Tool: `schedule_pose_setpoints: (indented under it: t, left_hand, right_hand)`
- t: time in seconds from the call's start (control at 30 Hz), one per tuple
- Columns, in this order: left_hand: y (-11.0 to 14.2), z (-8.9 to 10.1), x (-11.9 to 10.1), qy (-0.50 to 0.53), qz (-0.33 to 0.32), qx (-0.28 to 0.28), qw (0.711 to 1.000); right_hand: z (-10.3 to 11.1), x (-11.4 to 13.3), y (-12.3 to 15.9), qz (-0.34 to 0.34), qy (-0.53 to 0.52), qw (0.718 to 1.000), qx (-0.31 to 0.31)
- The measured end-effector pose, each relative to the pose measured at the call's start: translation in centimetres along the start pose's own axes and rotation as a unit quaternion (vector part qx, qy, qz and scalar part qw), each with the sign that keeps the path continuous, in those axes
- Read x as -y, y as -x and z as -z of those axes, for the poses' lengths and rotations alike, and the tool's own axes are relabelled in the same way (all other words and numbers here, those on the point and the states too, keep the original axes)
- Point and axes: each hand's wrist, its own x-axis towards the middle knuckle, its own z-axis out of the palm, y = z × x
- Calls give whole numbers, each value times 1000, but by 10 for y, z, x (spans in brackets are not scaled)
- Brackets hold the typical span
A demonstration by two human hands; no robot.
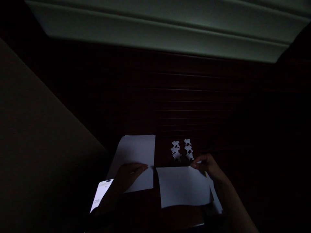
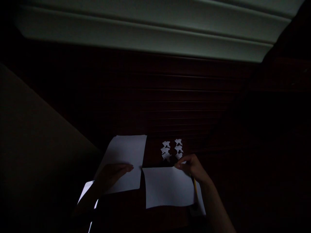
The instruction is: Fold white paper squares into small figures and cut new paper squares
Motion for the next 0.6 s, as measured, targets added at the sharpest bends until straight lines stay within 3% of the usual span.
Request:
schedule_pose_setpoints:
  t: [0.07, 0.13, 0.23, 0.33, 0.5, 0.6]
  left_hand:
    - [-7, -9, -5, 16, -8, -91, 996]
    - [-12, -24, -17, 50, -54, -105, 992]
    - [-15, -48, -33, 91, -79, -38, 992]
    - [-16, -61, -34, 92, -19, 57, 994]
    - [-15, -73, -22, 35, 0, 109, 993]
    - [-14, -83, -24, 16, -21, 134, 991]
  right_hand:
    - [-13, 2, -1, 3, -5, 1000, 13]
    - [-29, 4, -3, 9, -8, 999, 36]
    - [-50, 6, -6, 27, -21, 998, 60]
    - [-55, 4, -10, 35, -6, 997, 72]
    - [-51, -4, -7, 13, 132, 963, 233]
    - [-65, -9, -1, 46, 163, 946, 276]
